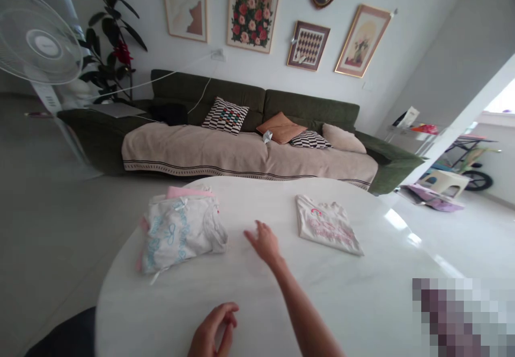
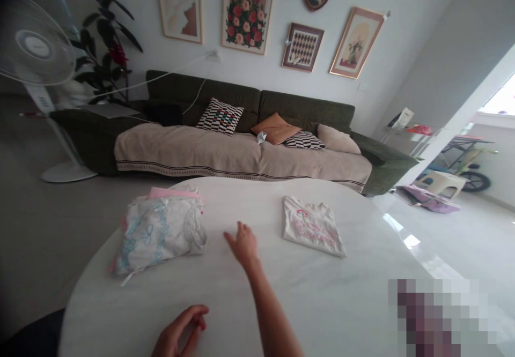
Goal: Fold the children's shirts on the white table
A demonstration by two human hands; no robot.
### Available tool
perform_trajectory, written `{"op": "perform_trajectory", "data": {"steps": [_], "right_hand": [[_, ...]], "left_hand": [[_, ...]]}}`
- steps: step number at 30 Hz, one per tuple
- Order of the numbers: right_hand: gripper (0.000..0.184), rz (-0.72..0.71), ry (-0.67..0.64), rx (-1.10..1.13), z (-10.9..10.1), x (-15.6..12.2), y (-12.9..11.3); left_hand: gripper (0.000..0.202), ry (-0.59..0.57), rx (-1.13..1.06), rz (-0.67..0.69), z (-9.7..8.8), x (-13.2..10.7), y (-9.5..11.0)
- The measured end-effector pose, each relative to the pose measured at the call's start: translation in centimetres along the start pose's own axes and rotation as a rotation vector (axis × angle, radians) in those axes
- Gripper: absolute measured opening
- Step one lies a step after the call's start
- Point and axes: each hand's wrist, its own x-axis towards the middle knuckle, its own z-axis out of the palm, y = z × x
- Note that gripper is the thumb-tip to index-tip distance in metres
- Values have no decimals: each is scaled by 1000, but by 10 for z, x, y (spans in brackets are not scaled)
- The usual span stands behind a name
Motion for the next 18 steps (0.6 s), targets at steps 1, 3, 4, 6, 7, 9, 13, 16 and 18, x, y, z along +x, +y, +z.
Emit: {"op": "perform_trajectory", "data": {"steps": [1, 3, 4, 6, 7, 9, 13, 16, 18], "right_hand": [[44, -70, -27, 45, 15, -7, -28], [22, -130, -46, 126, 38, -20, -71], [16, -135, -39, 165, 43, -25, -84], [18, -112, 0, 242, 39, -31, -90], [20, -96, 28, 283, 30, -34, -84], [25, -60, 104, 368, -2, -40, -58], [41, 33, 356, 504, -89, -75, 16], [41, 62, 520, 585, -134, -122, 49], [36, 16, 517, 682, -145, -153, 47]], "left_hand": [[31, -22, 5, 9, -2, 1, 1], [28, -61, 19, 14, -6, 2, 4], [27, -74, 28, 10, -8, 3, 7], [27, -79, 41, -10, -11, 4, 14], [28, -72, 47, -21, -12, 5, 17], [29, -59, 54, -36, -14, 5, 24], [29, -45, 27, -39, -20, 4, 31], [31, -30, -32, -51, -19, 1, 41], [33, -38, -93, -51, -12, -3, 60]]}}
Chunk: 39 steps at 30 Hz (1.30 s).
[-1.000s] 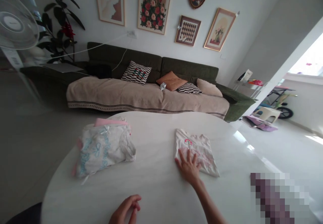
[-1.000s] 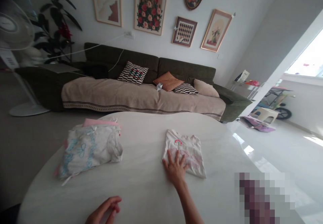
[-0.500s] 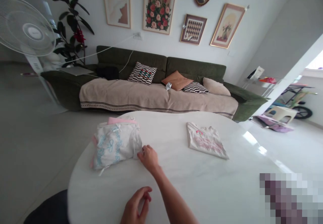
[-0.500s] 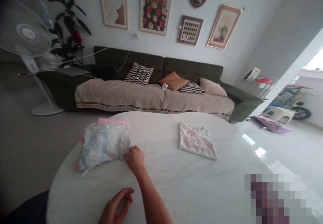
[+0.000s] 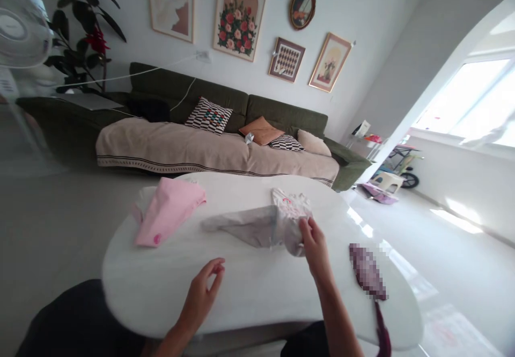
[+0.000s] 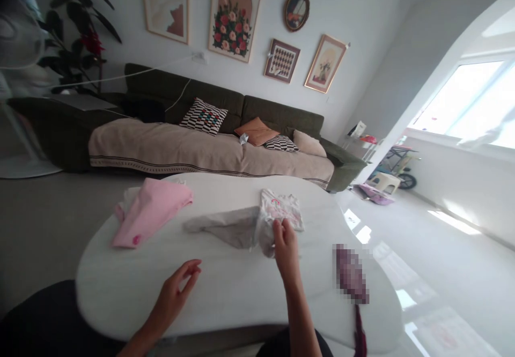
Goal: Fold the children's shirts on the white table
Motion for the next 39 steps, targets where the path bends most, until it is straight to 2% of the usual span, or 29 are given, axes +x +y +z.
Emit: {"op": "perform_trajectory", "data": {"steps": [2, 5, 7, 9, 11, 14, 17, 19, 21, 24, 27, 29, 31, 32, 35, 37, 38, 39], "right_hand": [[32, -33, -125, 88, -1, -22, -17], [26, -118, -358, 126, 10, -42, -45], [22, -171, -426, 130, 9, -43, -58], [22, -182, -400, 127, 0, -39, -61], [24, -145, -318, 79, -14, -36, -51], [25, -83, -131, -119, -30, -42, -19], [44, -42, -2, -267, -29, -60, 19], [63, 52, -27, -241, -20, -75, 41], [69, 185, -109, -155, -6, -87, 58], [58, 294, -209, -60, 17, -97, 69], [41, 265, -276, -37, 36, -95, 65], [33, 215, -299, -46, 38, -86, 54], [31, 146, -263, -88, 26, -67, 38], [29, 107, -214, -120, 13, -53, 26], [20, -19, 24, -237, -45, 0, -24], [17, -110, 190, -306, -88, 34, -68], [17, -185, 264, -356, -107, 46, -92], [16, -333, 380, -511, -124, 56, -115]], "left_hand": [[38, -76, -70, 47, 16, -6, 29], [58, -184, -160, 172, 42, -7, 79], [52, -157, -205, 193, 52, 4, 104], [34, -84, -224, 153, 51, 23, 118], [22, -44, -185, 152, 40, 45, 126], [14, -54, -56, 245, 17, 72, 136], [12, -25, 55, 312, -1, 85, 151], [13, -30, 100, 368, -8, 88, 163], [13, -76, 133, 440, -12, 91, 175], [16, -121, 158, 505, -15, 96, 190], [19, -113, 181, 562, -19, 103, 199], [21, -92, 221, 598, -24, 112, 202], [23, -43, 289, 614, -33, 125, 204], [25, -3, 334, 615, -41, 133, 205], [28, 116, 518, 632, -73, 154, 217], [32, 137, 633, 679, -98, 163, 233], [34, 148, 669, 711, -109, 165, 244], [35, 174, 681, 745, -119, 166, 255]]}}
